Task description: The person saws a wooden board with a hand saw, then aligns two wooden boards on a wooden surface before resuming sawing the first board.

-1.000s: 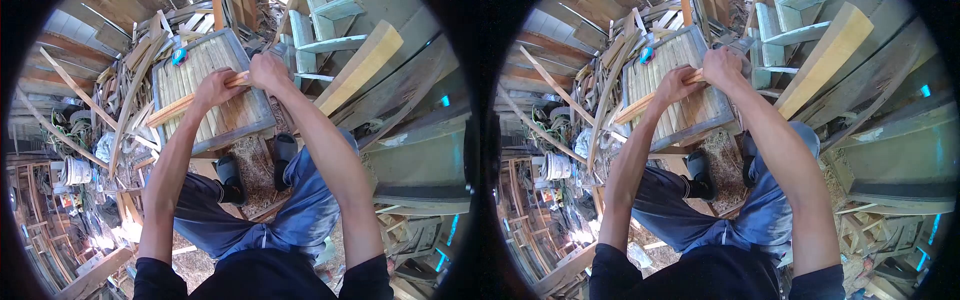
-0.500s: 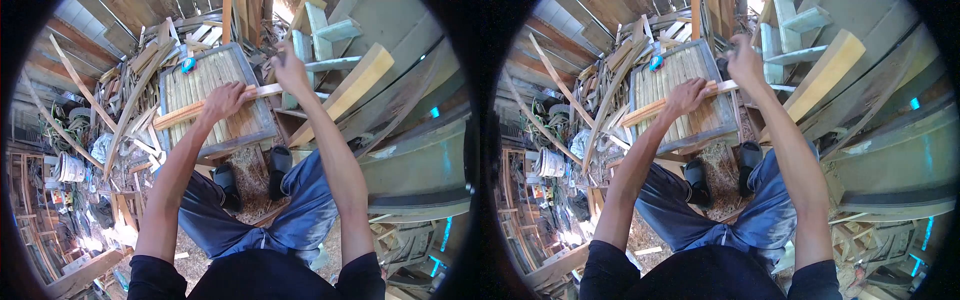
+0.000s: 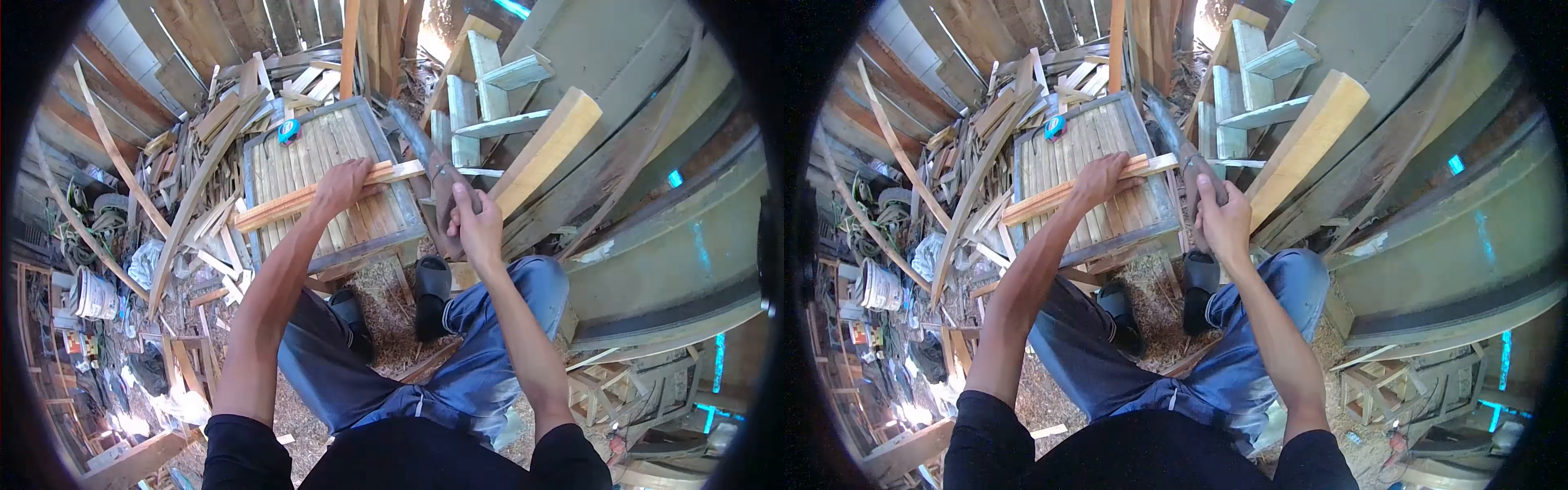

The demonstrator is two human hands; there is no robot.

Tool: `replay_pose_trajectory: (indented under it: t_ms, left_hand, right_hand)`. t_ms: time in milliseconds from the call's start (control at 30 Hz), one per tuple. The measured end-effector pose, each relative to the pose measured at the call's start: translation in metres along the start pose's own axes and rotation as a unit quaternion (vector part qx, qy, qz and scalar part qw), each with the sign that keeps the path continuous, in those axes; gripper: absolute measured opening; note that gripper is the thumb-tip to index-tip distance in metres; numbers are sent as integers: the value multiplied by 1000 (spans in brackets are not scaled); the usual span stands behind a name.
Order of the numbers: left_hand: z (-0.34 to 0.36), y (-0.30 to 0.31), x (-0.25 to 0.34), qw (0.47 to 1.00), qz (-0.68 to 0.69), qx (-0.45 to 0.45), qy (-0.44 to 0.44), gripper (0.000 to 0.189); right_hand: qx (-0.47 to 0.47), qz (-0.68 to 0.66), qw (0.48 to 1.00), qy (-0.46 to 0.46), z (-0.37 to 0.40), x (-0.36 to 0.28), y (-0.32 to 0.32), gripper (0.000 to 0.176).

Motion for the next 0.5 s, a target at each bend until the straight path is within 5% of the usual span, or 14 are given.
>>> replay_pose_trajectory:
  t_ms: [133,333,500]
  left_hand:
    - [-2,4,1,1000,1,-1,-1,47]
    - [-21,21,-5,980,30,-152,121,62]
    - [-26,27,-15,959,191,-161,131,68]
  right_hand:
    - [-9,-17,1000,-12,-1,6,0,33]
    - [6,-103,993,-59,-3,-7,0,31]
    - [7,-141,988,-68,-2,-13,2,30]
Point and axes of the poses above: each hand's wrist, its own z-axis away from the middle knuckle, its own y-axis out of the back of the hand, x = y × z, the point moved 4 cm from there along -z, towards the middle knuckle, and after that the axes turned 10 degrees about x, right-handed, at the moved point
